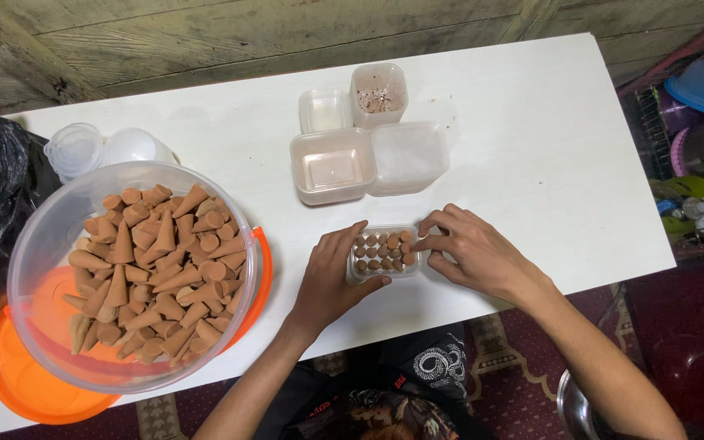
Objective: The person picks small brown cone-shaped clay pieces from a large transparent container and places them one by one into a small rectangular plastic container. The person continues this process, filling the small container with the clay pieces.
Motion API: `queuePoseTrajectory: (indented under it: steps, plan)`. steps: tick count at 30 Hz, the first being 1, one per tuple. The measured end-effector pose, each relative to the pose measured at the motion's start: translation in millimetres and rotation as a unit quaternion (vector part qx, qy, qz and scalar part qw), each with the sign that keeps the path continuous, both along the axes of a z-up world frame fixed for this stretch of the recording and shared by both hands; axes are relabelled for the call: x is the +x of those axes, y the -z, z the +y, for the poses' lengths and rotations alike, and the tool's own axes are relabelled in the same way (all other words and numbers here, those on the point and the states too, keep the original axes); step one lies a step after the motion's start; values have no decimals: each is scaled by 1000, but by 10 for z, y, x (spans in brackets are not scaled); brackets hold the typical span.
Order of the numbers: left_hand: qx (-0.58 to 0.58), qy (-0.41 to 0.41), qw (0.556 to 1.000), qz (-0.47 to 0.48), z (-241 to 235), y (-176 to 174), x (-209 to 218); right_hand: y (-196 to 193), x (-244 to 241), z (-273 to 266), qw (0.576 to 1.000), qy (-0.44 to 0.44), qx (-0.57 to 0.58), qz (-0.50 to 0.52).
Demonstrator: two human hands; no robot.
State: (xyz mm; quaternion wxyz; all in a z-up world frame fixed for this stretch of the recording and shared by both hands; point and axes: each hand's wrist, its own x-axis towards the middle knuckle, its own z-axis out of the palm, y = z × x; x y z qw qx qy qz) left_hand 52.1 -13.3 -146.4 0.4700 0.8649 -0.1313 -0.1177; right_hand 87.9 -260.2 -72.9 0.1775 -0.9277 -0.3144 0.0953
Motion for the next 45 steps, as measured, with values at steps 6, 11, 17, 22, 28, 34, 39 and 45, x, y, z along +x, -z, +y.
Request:
queuePoseTrajectory:
  steps: [6,11,17,22,28,34,39,45]
  plan:
    - [19,-21,1000,-7,-63,-23,-50,-36,-17,73,1000,10,1,8]
    - [9,-43,999,-20,-86,-138,-119,-32,-38,160,1000,2,-10,-13]
    - [-31,-30,995,-85,124,-502,-417,86,-18,123,999,-47,5,-21]
    - [-80,9,991,-105,423,-952,-808,143,23,85,993,-85,69,-38]
    - [-79,2,958,-276,792,-1364,-1155,241,24,139,995,-92,22,-45]
    - [-135,-63,952,-268,737,-1214,-1128,311,4,111,995,-84,18,-55]
    - [-70,27,982,-171,395,-591,-798,281,0,151,994,-83,43,-58]
    - [6,-21,999,-38,109,-303,-271,294,-47,217,999,3,-36,-20]
